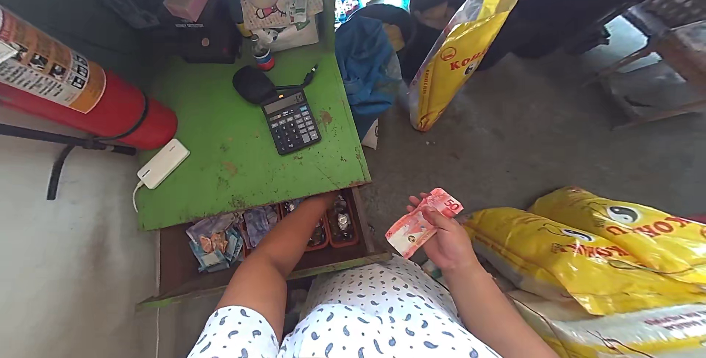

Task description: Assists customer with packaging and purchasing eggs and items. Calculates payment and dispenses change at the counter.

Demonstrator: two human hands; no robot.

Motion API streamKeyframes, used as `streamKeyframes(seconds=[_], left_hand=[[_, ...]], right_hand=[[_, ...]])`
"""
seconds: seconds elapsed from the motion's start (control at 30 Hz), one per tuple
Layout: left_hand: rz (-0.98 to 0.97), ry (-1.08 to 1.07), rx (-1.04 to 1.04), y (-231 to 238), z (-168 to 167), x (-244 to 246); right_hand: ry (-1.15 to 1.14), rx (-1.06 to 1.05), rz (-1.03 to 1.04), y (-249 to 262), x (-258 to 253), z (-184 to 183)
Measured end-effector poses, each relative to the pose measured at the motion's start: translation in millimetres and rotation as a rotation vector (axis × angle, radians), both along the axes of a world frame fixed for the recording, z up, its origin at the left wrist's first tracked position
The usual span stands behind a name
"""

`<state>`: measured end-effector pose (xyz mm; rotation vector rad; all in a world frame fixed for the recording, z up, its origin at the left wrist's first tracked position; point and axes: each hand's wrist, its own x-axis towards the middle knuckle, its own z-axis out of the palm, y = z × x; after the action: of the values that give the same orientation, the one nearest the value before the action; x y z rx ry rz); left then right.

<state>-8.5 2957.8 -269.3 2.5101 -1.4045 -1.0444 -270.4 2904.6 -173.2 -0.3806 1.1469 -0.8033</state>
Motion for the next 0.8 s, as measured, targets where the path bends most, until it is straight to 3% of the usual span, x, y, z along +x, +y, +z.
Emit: streamKeyframes(seconds=[0.1, 0.23, 0.57, 0.73, 0.8], left_hand=[[-0.03, -0.099, 0.009, 5.5, 2.3, 3.1], [-0.042, -0.022, 0.094, -0.8, -0.7, -8.7], [0.018, -0.007, -0.085, 8.5, -27.2, 3.0], [0.001, 0.075, -0.016, 17.6, 12.9, -0.2], [0.122, 0.301, -0.079, 38.0, 23.9, 1.9]], right_hand=[[0.003, 0.02, -0.03, -0.2, 1.9, -2.0], [-0.001, 0.039, -0.044, -1.4, 8.0, -4.5], [0.0, 0.048, -0.047, 4.2, 12.2, -6.1], [0.003, -0.002, 0.013, -1.5, 19.5, 1.6], [-0.025, -0.034, 0.051, -9.2, 23.0, 2.8]])
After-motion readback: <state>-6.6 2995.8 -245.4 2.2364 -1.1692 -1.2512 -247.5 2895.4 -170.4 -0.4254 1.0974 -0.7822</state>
